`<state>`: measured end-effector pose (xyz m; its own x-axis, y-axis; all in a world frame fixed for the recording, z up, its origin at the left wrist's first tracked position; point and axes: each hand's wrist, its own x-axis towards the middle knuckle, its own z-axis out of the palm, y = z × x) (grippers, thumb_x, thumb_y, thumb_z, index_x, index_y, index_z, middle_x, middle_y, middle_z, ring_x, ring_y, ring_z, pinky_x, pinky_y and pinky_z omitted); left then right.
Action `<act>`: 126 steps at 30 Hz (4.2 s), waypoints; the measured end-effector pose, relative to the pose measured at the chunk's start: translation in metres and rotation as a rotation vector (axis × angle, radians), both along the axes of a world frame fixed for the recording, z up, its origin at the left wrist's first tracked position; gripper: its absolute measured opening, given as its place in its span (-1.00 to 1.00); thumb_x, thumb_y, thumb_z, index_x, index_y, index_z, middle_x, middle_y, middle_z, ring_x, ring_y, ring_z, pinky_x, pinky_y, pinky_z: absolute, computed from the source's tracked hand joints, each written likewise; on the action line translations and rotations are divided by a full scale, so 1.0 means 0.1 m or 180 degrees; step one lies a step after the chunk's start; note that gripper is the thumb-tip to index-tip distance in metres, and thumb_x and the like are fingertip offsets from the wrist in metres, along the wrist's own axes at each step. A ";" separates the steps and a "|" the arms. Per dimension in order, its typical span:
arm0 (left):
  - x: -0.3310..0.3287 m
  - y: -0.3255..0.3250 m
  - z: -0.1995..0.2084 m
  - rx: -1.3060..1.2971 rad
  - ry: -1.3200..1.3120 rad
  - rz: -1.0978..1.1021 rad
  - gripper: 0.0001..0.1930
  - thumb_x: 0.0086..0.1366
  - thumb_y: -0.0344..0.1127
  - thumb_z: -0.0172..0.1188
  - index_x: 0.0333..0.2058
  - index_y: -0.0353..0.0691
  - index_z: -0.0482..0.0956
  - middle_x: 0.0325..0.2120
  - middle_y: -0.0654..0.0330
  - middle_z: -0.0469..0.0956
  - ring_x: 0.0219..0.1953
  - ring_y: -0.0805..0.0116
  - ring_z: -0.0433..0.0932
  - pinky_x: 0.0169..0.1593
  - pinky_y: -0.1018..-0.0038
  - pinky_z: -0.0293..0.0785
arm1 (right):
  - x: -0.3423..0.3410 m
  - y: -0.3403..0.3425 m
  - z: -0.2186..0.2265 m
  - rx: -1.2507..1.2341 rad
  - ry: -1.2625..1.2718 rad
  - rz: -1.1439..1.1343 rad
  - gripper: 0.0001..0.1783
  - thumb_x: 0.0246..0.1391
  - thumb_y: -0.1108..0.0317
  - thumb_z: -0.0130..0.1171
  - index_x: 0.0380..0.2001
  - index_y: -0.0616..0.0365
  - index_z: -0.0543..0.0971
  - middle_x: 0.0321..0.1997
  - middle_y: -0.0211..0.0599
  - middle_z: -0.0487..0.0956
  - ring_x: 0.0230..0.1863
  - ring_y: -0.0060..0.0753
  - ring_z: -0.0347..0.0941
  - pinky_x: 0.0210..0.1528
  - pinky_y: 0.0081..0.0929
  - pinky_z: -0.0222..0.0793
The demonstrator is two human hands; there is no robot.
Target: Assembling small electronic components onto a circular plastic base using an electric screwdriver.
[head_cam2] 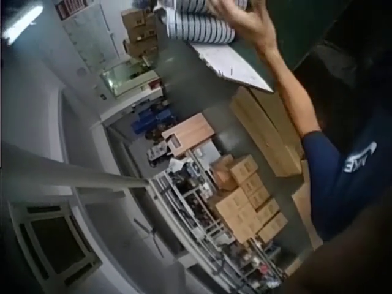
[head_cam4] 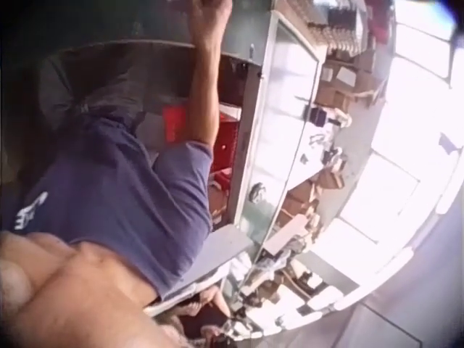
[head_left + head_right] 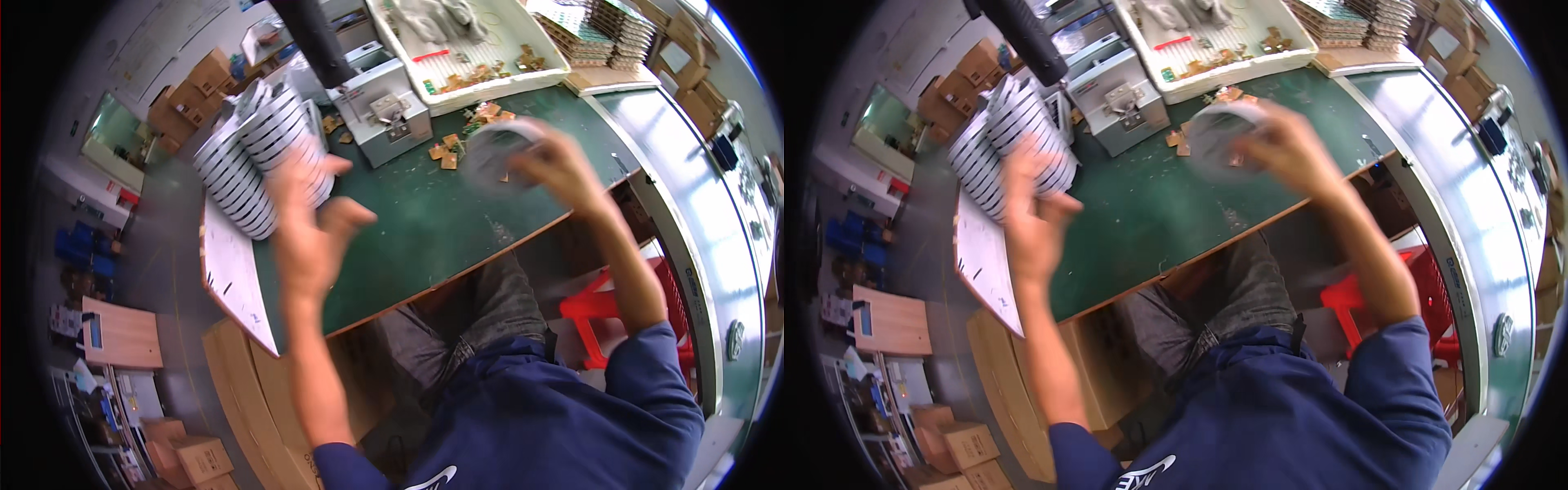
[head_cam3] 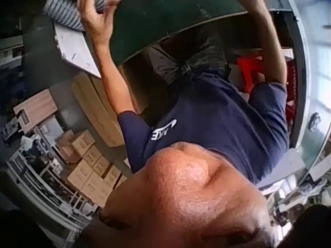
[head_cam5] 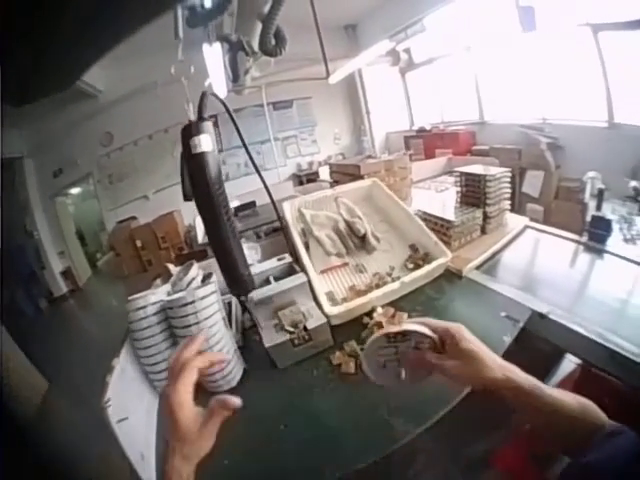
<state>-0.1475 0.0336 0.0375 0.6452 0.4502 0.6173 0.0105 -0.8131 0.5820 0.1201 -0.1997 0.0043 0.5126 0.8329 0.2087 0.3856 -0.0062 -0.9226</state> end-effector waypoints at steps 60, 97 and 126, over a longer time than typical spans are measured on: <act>-0.79 -0.49 -0.65 -0.2039 0.0019 0.0438 -0.26 0.26 0.19 0.29 0.17 -0.35 0.51 0.29 -0.04 0.41 0.25 0.19 0.45 0.30 0.29 0.33 | -0.32 0.43 -0.46 -0.0010 0.1004 0.0498 -0.42 0.46 0.21 0.05 0.40 0.30 0.32 0.09 -0.20 0.57 0.04 -0.46 0.54 0.11 -0.48 0.45; 0.44 1.77 1.09 0.0605 0.2554 0.0761 0.04 0.03 0.70 0.11 0.02 -0.27 0.68 0.05 -0.18 0.60 0.17 -0.03 0.56 0.17 0.10 0.46 | -0.37 0.30 -0.69 0.0354 0.0259 0.0177 -0.59 0.30 0.58 0.16 0.20 0.33 0.52 -0.17 -0.46 0.43 -0.19 -0.65 0.42 -0.09 -0.62 0.46; -0.69 0.00 -0.65 -0.4651 -0.1688 -0.2029 -0.12 0.43 0.35 -0.14 0.34 -0.41 0.27 0.20 -0.48 0.38 0.13 -0.29 0.55 0.10 0.02 0.62 | -0.40 0.29 -0.69 -0.0035 0.0252 0.0144 -0.60 0.30 0.54 0.19 0.19 0.34 0.53 0.06 -0.36 0.61 0.01 -0.61 0.50 0.11 -0.58 0.47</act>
